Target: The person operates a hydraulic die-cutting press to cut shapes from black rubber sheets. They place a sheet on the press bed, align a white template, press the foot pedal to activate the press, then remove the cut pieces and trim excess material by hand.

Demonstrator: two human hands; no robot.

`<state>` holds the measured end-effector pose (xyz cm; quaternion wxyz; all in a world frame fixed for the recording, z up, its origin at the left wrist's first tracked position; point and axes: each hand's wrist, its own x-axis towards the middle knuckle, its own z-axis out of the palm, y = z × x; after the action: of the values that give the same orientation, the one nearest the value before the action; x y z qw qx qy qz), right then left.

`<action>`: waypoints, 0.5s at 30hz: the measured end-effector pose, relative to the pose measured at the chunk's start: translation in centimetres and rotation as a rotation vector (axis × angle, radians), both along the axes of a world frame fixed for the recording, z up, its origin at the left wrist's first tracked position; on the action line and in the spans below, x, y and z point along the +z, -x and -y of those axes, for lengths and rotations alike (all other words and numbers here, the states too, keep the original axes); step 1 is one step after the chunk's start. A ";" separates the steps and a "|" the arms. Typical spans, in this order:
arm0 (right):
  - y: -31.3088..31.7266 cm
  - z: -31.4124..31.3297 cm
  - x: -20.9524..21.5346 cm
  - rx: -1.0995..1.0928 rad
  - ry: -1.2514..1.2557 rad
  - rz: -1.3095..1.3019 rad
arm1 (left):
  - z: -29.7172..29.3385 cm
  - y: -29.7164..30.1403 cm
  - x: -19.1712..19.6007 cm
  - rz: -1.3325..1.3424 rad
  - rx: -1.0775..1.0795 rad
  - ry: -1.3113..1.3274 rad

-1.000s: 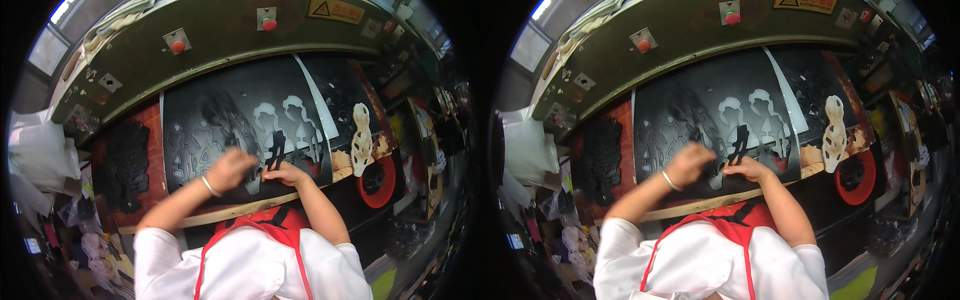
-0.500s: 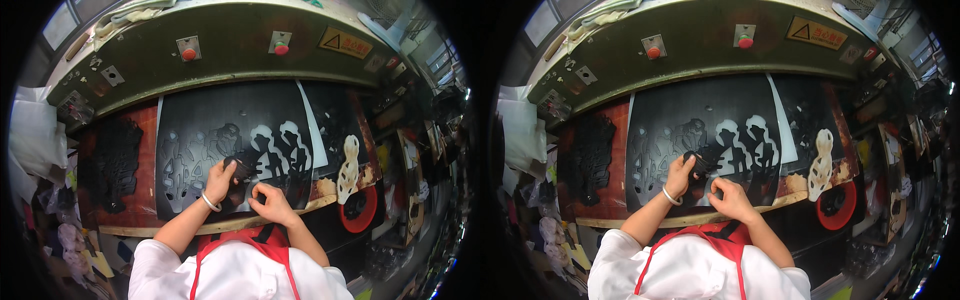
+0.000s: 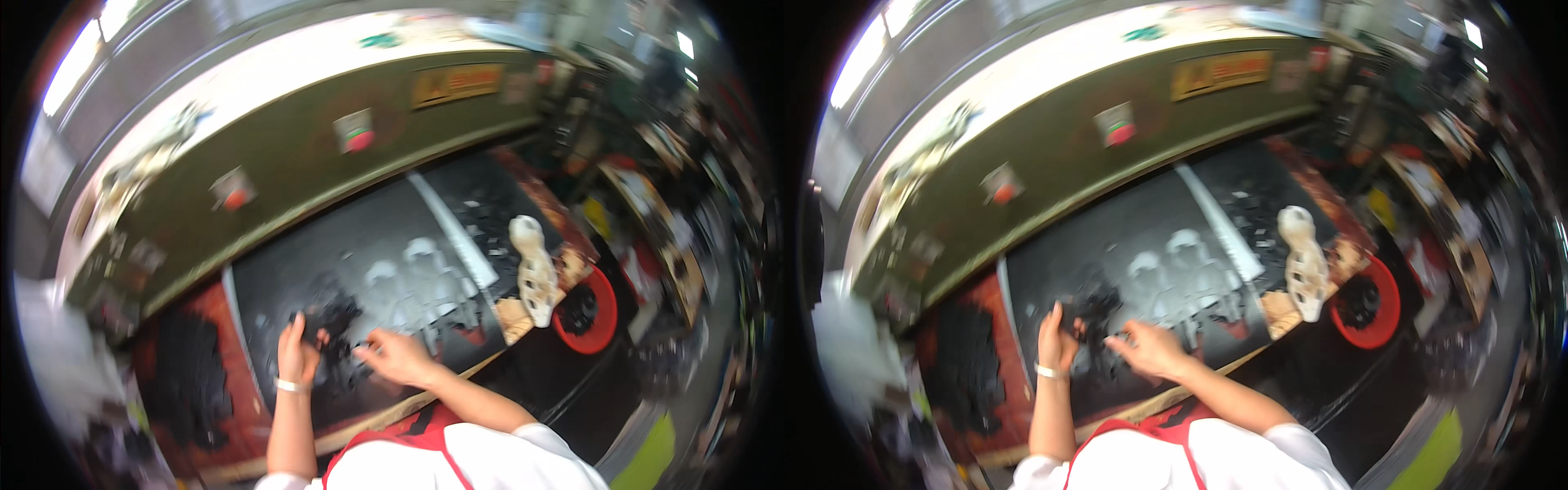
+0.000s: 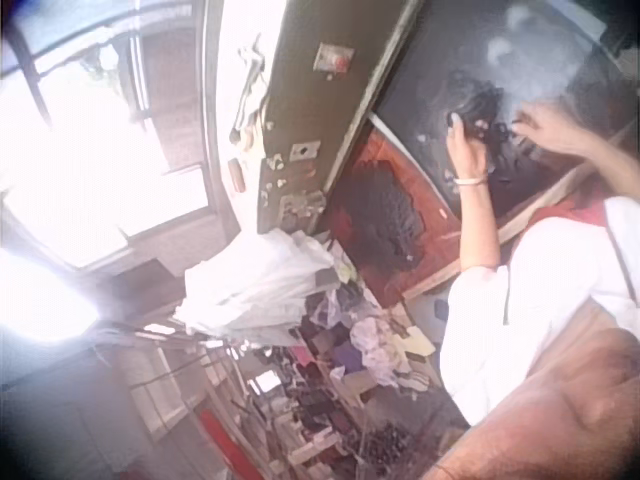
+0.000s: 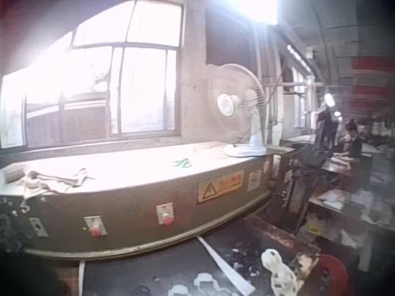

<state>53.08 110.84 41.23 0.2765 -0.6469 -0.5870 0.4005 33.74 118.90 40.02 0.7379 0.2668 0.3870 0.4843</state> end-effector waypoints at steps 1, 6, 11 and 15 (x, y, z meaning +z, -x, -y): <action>0.7 -1.0 -0.3 0.012 0.132 -0.061 | 0.5 -1.0 -0.6 0.077 -0.016 -0.033; 2.7 -0.6 -3.4 -0.179 0.045 -0.012 | 3.8 -4.4 -2.5 -0.079 -0.155 -0.059; 3.5 -0.9 -11.5 -0.161 -0.145 -0.088 | 2.1 -2.8 -2.9 -0.271 -0.134 0.058; 3.4 -1.1 -19.0 -0.034 -0.450 -0.064 | -6.1 1.9 -1.7 -0.265 -0.002 -0.061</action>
<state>49.69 111.97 22.24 0.4391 -0.5658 -0.6414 0.2752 31.83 124.98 38.37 0.6725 0.3511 0.4659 0.4553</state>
